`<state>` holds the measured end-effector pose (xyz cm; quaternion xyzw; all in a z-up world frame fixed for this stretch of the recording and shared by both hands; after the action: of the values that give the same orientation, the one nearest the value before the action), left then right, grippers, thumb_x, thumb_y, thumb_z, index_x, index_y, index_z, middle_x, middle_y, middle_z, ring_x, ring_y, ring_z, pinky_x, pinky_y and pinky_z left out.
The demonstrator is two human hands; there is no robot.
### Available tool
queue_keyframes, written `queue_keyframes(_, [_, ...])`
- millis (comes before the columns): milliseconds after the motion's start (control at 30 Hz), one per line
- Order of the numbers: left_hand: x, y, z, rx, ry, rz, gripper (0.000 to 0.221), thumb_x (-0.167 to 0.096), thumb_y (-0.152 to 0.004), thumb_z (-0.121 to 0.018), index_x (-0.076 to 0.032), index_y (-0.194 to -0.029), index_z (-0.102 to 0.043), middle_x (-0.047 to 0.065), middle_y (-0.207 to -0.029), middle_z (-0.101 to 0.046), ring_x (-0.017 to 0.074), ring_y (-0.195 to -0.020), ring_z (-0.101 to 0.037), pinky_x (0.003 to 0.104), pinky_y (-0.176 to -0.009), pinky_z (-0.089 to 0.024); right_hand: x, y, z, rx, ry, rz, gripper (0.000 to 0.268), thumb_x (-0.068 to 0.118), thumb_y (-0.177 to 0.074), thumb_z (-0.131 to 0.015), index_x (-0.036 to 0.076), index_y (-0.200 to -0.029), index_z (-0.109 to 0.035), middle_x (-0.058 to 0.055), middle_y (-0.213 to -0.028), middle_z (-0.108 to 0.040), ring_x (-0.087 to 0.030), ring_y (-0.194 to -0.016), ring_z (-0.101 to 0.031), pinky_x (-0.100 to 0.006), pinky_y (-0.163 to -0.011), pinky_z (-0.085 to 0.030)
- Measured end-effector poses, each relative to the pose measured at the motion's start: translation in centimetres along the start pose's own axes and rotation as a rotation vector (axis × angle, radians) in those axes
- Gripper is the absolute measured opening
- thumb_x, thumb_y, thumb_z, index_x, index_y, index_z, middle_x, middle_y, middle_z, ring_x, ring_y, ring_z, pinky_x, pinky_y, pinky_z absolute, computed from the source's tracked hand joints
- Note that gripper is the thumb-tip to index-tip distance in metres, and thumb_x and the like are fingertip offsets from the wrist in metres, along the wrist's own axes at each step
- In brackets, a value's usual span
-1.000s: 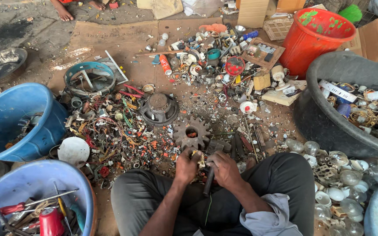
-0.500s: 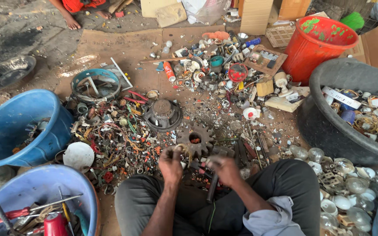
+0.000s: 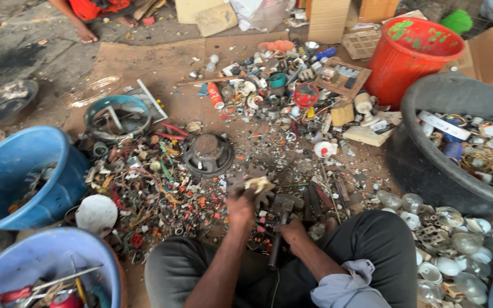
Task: The person sits on the ground and uses a hammer to repeatedly strike a small electronic component held against a metal gear. The person breaks the component into smaller pieces and occasionally uses pliers to manipulate the parts.
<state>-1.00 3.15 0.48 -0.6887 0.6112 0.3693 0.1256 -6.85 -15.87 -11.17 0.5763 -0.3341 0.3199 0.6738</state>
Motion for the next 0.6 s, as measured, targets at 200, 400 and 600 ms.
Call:
queue_keyframes(200, [3.3,-3.0,-3.2,-0.114,-0.611,-0.007,0.018,-0.005,-0.086,-0.076,0.005,-0.099,-0.067,0.019,-0.099,-0.074,0.0317,-0.081,-0.075,0.042,-0.065,-0.056,-2.7,0.1,0.2,0.055,-0.361,-0.316,0.024,0.017,-0.086,-0.069,-0.004,-0.095,-0.063,-0.015,-0.075,-0.059,-0.031,-0.061,-0.062,-0.046,-0.051,-0.054])
queue_keyframes(400, [2.9,-4.0,0.0,-0.261,-1.342,-0.185,0.023,-0.022,-0.081,-0.081,-0.003,-0.094,-0.078,0.019,-0.091,-0.077,0.0321,-0.08,-0.073,0.047,-0.074,-0.057,-2.0,3.7,0.1,0.031,-0.396,-0.388,0.016,0.016,-0.085,-0.064,0.001,-0.093,-0.065,-0.013,-0.069,-0.063,-0.027,-0.051,-0.058,-0.042,-0.046,-0.048])
queue_keyframes(600, [5.5,-4.8,-1.0,-0.251,-1.354,0.145,0.036,-0.029,-0.086,-0.071,-0.003,-0.111,-0.072,0.019,-0.096,-0.078,0.0321,-0.077,-0.078,0.045,-0.07,-0.065,0.4,7.5,0.2,-0.014,-0.392,-0.28,0.028,0.012,-0.09,-0.065,-0.006,-0.112,-0.062,-0.012,-0.071,-0.061,-0.023,-0.047,-0.058,-0.04,-0.043,-0.049])
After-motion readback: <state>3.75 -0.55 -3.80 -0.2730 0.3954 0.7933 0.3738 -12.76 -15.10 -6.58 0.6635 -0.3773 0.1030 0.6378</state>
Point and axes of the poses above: each hand's wrist, its own y-axis away from the middle knuckle, its own z-axis out of the back of the hand, x = y × z, the point moved 7 cm from there along -y, towards the middle knuckle
